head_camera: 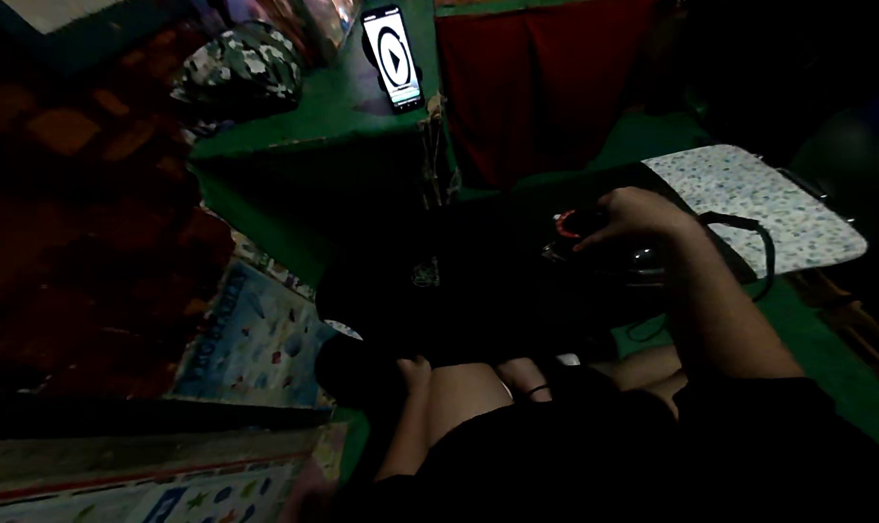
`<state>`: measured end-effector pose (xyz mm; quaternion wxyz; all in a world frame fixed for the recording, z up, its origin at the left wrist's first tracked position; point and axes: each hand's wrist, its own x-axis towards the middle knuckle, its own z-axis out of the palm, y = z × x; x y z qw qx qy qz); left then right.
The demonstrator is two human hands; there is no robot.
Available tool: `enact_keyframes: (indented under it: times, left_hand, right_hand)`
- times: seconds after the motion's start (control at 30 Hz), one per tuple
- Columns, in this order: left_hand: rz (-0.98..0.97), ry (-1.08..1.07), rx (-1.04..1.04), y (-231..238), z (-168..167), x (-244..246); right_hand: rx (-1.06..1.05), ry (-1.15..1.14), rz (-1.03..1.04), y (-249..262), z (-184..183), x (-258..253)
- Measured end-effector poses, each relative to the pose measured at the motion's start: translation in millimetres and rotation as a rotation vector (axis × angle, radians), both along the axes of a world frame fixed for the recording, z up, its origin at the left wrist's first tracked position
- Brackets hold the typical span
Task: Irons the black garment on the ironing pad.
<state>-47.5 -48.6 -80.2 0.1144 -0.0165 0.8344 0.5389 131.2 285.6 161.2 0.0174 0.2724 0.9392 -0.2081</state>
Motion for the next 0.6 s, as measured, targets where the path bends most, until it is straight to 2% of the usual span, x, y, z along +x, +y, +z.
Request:
enact_keyframes:
  times: [0.13, 0.4, 0.5, 0.6]
  left_hand:
    - [-0.016, 0.031, -0.076, -2, 13, 4]
    - [-0.014, 0.059, 0.01, -1, 12, 4]
    - [0.017, 0.102, 0.046, 0, -4, 0]
    - [0.003, 0.09, 0.091, -1, 3, 2]
  right_hand:
    - [0.028, -0.06, 0.123, -43, 6, -28]
    - [0.041, 0.026, 0.37, -133, 8, -95]
    - [0.042, 0.004, 0.415, -164, 10, -128]
    - [0.031, 0.015, 0.488, -188, 10, -159]
